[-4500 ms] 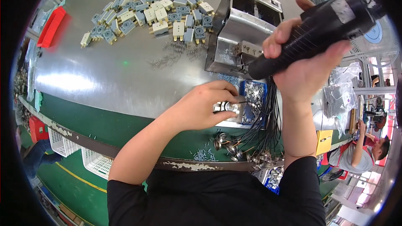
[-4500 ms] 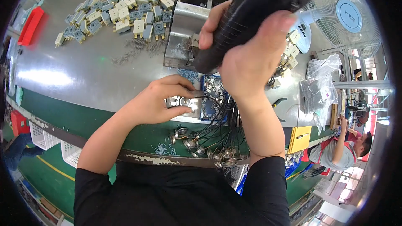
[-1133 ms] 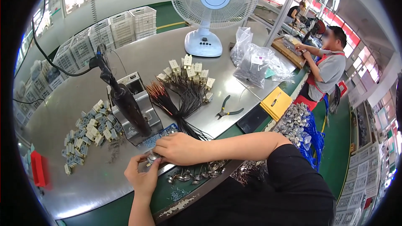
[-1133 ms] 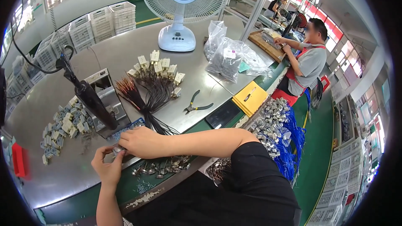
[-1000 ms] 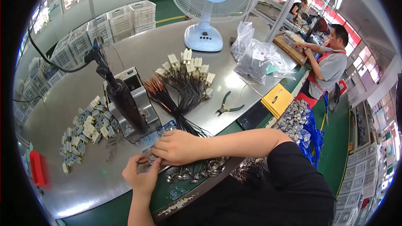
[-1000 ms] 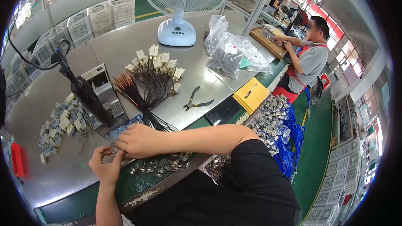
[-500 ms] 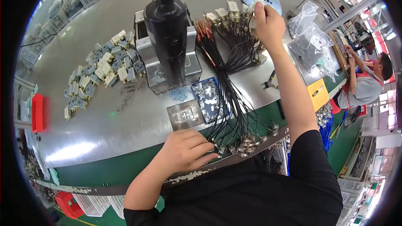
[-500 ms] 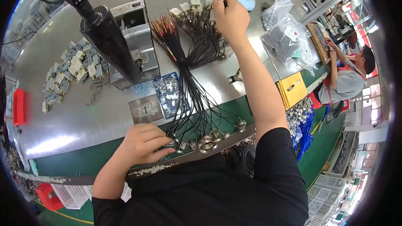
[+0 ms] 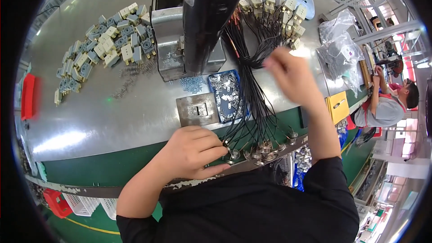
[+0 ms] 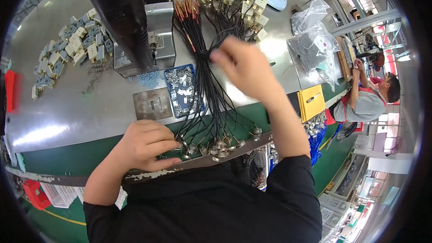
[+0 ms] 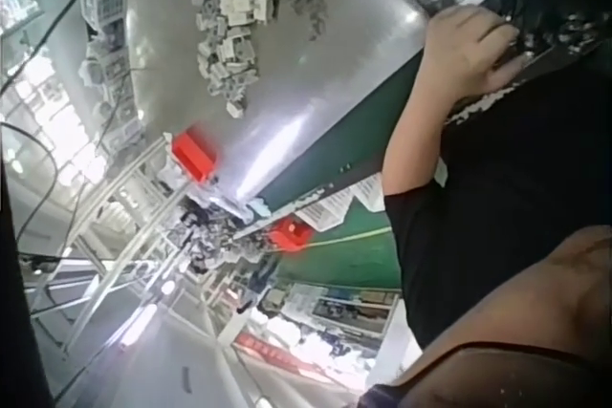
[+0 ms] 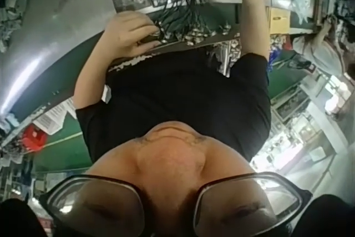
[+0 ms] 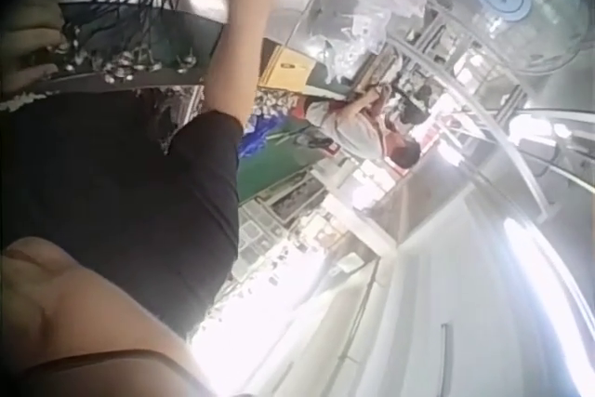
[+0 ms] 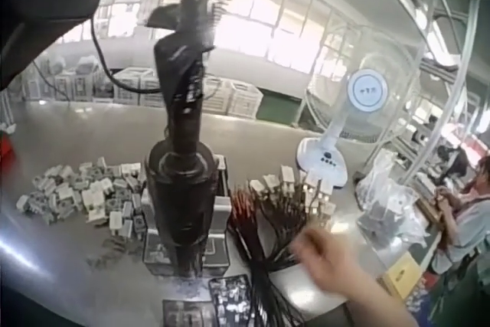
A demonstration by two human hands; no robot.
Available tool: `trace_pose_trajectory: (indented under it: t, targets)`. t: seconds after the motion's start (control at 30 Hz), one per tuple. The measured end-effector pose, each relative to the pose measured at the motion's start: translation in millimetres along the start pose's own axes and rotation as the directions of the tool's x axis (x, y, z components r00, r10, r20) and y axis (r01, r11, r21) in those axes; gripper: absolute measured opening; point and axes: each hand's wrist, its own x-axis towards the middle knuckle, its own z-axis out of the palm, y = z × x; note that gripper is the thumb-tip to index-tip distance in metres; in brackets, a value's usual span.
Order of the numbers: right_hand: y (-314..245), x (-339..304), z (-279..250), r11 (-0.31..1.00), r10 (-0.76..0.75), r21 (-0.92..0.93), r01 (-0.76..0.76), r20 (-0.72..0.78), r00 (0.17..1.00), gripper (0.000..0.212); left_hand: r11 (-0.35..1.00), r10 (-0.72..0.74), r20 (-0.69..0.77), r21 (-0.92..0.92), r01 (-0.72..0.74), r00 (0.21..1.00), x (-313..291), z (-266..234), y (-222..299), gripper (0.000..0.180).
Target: Assembling small electronic parts by connecting wires and using an electric screwdriver to secure them.
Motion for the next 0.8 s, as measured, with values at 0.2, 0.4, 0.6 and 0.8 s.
trace_pose_trajectory:
  t: [0.2,0.4,0.6,0.8]
  targets:
    - [7,-40,22,0.991,0.075,-0.128,-0.041,0.274,0.959,0.026,1.000,0.024,0.004,0.017,-0.024,1.000,2,4,4,0.029]
    - [28,-51,-2,0.479,0.294,0.590,-0.650,0.590,0.752,0.022,1.000,0.017,-0.022,-0.008,-0.017,1.000,0,4,2,0.031]
    - [13,-65,-25,0.176,0.057,0.911,-0.372,0.368,0.928,0.048,0.997,-0.015,-0.135,-0.078,0.005,0.991,-1,2,1,0.028]
    - [-34,-18,-11,0.523,-0.239,0.852,0.002,0.145,0.960,0.064,0.956,-0.162,-0.268,-0.281,0.083,0.950,-3,-12,5,0.040]
